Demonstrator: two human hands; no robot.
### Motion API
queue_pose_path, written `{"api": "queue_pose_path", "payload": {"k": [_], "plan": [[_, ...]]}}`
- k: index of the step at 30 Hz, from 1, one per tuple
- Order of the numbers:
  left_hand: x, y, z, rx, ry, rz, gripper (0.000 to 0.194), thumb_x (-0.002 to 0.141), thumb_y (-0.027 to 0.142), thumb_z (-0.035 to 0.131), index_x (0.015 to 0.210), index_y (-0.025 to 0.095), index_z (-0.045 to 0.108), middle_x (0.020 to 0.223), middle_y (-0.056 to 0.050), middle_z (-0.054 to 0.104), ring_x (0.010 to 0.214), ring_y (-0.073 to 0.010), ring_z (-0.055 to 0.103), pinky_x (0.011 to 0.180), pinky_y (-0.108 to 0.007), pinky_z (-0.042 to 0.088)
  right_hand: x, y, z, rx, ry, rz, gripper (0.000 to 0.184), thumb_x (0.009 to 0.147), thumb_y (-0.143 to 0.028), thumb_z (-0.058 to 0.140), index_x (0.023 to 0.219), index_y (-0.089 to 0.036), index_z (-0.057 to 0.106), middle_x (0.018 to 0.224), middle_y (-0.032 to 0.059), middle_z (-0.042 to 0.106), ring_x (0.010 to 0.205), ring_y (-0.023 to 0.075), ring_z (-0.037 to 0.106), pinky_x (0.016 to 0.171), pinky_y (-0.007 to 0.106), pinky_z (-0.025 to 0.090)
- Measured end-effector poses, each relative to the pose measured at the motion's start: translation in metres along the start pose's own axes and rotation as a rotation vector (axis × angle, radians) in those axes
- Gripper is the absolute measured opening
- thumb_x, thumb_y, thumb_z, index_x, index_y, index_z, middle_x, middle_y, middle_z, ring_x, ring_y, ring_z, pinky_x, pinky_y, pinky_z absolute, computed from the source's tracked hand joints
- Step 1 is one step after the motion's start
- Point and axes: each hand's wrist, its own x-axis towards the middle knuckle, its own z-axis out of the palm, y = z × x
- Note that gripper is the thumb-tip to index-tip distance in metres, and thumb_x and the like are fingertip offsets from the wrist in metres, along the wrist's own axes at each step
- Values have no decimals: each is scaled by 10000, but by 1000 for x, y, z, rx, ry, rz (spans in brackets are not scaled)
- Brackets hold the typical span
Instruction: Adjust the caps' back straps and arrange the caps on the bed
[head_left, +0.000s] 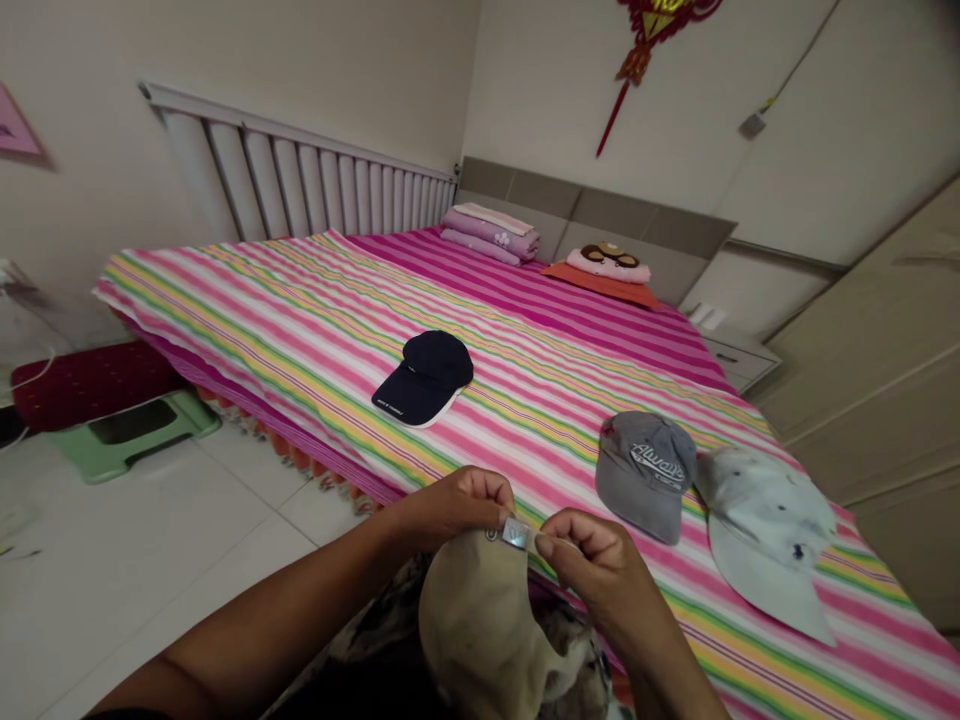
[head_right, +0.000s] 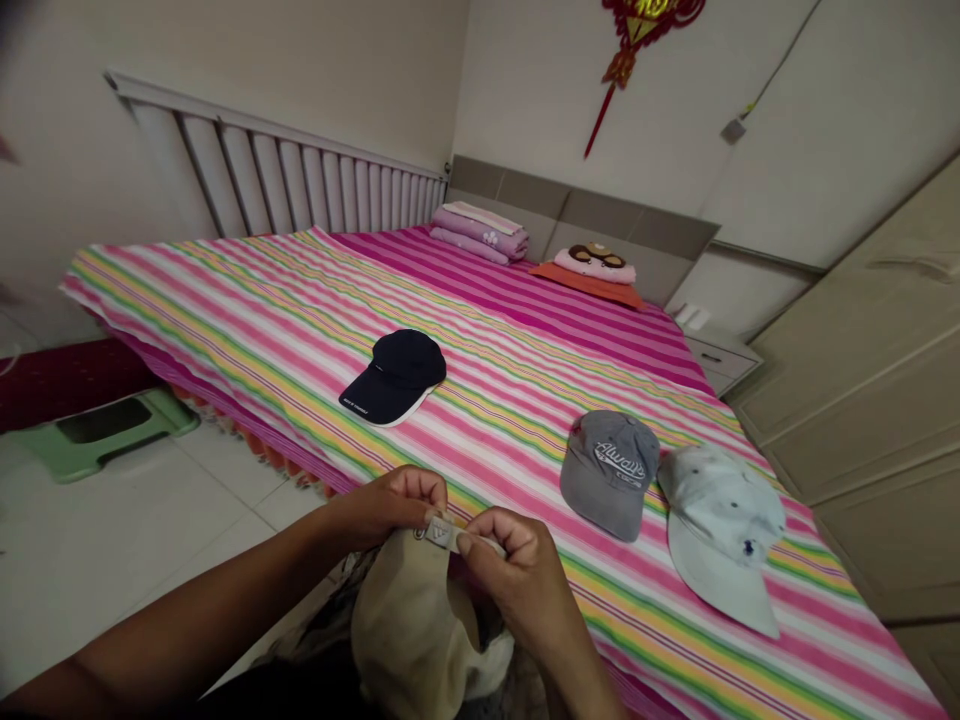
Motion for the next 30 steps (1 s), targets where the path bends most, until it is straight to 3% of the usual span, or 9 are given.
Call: {"api": "queue_pose_path", "payload": {"k": [5,9,14,19,25,30], "plan": [[0,2,4,14,0,12,186,607,238,687,631,112,552,533,32,512,437,-29,391,439,-160,269,0,1,0,44,-1,24,276,670,-387,632,573,-146,541,462,-66,323,441,55,214,420,220,158],[2,-2,9,-84,-5,105,248,584,245,721,731,136,553,541,31,549,442,-42,434,457,-161,303,1,7,-1,119,39,47,278,673,-392,631,587,-147,534,458,-63,356,429,53,229,412,219,149],[1,-7,9,-30,62,143,215,591,260,723,673,111,591,543,8,566,449,-42,447,455,-160,312,2,16,4,238,61,97,283,651,-387,654,578,-154,511,423,-73,361,394,46,235,401,211,148],[-5,-6,1,59,-46,130,341,525,266,765,792,118,614,646,-5,593,504,-59,475,487,-176,348,0,16,11,338,89,150,292,610,-391,680,571,-157,510,381,-74,383,364,52,291,402,207,187],[-7,-11,7,291,118,284,314,534,234,762,777,115,604,659,-6,575,578,-85,481,547,-202,371,-2,16,16,366,104,162,308,604,-408,686,576,-151,517,385,-59,428,373,52,302,411,203,185],[-5,-15,9,283,114,289,297,562,264,746,779,117,607,624,3,550,551,-82,450,533,-207,350,-2,19,16,349,103,162,324,623,-434,676,597,-149,524,401,-62,412,379,55,293,414,206,172]]}}
